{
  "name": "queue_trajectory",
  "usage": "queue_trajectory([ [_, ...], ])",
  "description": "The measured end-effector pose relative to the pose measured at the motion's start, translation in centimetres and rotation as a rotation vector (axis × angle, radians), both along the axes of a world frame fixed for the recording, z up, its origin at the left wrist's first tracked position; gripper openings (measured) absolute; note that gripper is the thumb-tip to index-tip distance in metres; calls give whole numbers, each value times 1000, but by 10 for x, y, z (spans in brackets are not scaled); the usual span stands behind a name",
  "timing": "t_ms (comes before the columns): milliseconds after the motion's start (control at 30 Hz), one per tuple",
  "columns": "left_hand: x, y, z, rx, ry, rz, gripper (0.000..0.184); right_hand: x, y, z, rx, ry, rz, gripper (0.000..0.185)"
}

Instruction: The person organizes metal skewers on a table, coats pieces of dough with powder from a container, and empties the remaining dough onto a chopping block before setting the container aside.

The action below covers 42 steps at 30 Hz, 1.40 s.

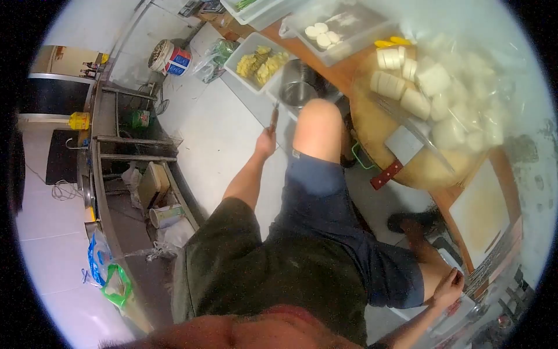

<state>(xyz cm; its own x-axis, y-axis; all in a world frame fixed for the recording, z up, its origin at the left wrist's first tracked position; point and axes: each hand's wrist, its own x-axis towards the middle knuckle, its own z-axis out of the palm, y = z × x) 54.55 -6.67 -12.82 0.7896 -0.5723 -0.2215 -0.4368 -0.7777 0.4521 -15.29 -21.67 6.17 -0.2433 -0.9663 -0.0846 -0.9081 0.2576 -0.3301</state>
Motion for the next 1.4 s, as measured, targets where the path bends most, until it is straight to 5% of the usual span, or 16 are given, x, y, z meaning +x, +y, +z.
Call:
queue_trajectory([
  [267, 40, -67, -10, 179, 0, -122, 40, 3, 0, 3, -4, -75, 4, 37],
  [400, 31, -92, -5, 482, -585, -100, 59, 5, 1, 6, -3, -104, 21, 36],
  [533, 44, -142, 18, -90, 93, -72, 52, -7, 1, -10, -62, -159, -10, 35],
  [567, 37, -151, 16, -391, -149, -120, 41, -4, 0, -7, -48, -147, -10, 34],
  [733, -33, -210, 129, -836, 87, -120, 33, 8, -1, 6, -23, -71, -14, 34],
  [800, -75, -220, 190, -676, 317, -218, 30, 8, -1, 5, -41, -47, -12, 35],
  [867, -117, -229, 224, -623, 262, -446, 25, 6, 0, 5, -48, -30, -22, 35],
  [1033, -201, -257, 216, -660, 433, -736, 23, 11, 6, 14, -51, -7, -63, 35],
  [1267, -242, -273, 206, -575, 269, -1161, 24, 1, 10, 7, -141, -103, -83, 29],
  [1400, -231, -298, 218, -758, 211, -994, 20, 2, -11, 8, 2, -89, -58, 43],
])
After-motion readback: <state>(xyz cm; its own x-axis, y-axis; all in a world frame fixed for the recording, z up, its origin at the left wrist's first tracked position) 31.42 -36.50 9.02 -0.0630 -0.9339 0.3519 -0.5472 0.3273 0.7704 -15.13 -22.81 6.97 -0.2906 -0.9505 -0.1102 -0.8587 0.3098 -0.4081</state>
